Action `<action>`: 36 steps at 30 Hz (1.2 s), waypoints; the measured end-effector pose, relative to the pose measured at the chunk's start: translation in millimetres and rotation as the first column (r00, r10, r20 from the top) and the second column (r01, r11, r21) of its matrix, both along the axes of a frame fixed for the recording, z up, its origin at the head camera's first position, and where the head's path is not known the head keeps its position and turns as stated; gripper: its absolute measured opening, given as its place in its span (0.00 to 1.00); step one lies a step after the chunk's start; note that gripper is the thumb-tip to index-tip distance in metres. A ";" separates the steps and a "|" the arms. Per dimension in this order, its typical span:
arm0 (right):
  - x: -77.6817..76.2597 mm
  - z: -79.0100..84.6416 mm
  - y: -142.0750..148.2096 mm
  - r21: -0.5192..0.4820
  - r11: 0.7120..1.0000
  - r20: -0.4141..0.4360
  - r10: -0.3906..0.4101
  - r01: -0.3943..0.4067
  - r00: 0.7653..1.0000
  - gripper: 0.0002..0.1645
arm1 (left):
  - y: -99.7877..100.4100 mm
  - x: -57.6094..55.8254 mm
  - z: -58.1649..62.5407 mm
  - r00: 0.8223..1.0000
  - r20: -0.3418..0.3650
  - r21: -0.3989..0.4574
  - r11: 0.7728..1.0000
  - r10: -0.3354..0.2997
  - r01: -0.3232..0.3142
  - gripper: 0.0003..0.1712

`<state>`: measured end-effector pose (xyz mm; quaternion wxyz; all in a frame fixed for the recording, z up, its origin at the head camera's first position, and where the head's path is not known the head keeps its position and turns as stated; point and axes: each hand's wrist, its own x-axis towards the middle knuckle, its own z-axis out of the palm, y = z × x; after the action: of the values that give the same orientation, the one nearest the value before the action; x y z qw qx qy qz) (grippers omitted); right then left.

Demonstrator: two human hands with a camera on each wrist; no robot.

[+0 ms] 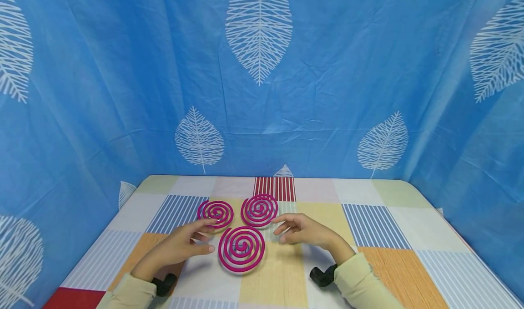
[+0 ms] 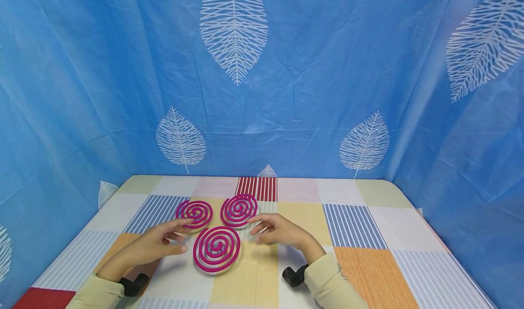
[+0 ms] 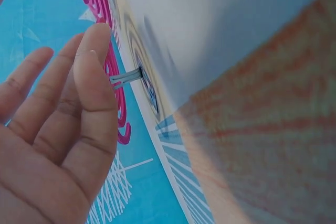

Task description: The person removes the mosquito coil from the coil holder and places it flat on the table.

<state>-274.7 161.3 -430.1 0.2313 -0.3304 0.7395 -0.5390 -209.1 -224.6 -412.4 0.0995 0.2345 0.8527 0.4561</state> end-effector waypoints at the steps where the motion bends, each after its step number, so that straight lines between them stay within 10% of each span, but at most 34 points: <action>1: 0.2 -0.1 -0.9 0.000 1.000 0.003 0.002 -0.002 1.000 0.33 | 0.2 -0.1 -0.5 1.000 0.008 0.003 1.000 -0.003 0.003 0.39; 36: 4.5 -1.5 -24.8 0.058 0.997 0.070 0.041 -0.046 0.997 0.37 | 12.1 1.5 -9.4 0.987 0.161 0.023 1.000 0.009 -0.013 0.47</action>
<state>-270.2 136.5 -431.6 0.2781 -0.3206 0.7395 -0.5225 -207.6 -212.4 -421.8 0.1627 0.1932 0.8377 0.4843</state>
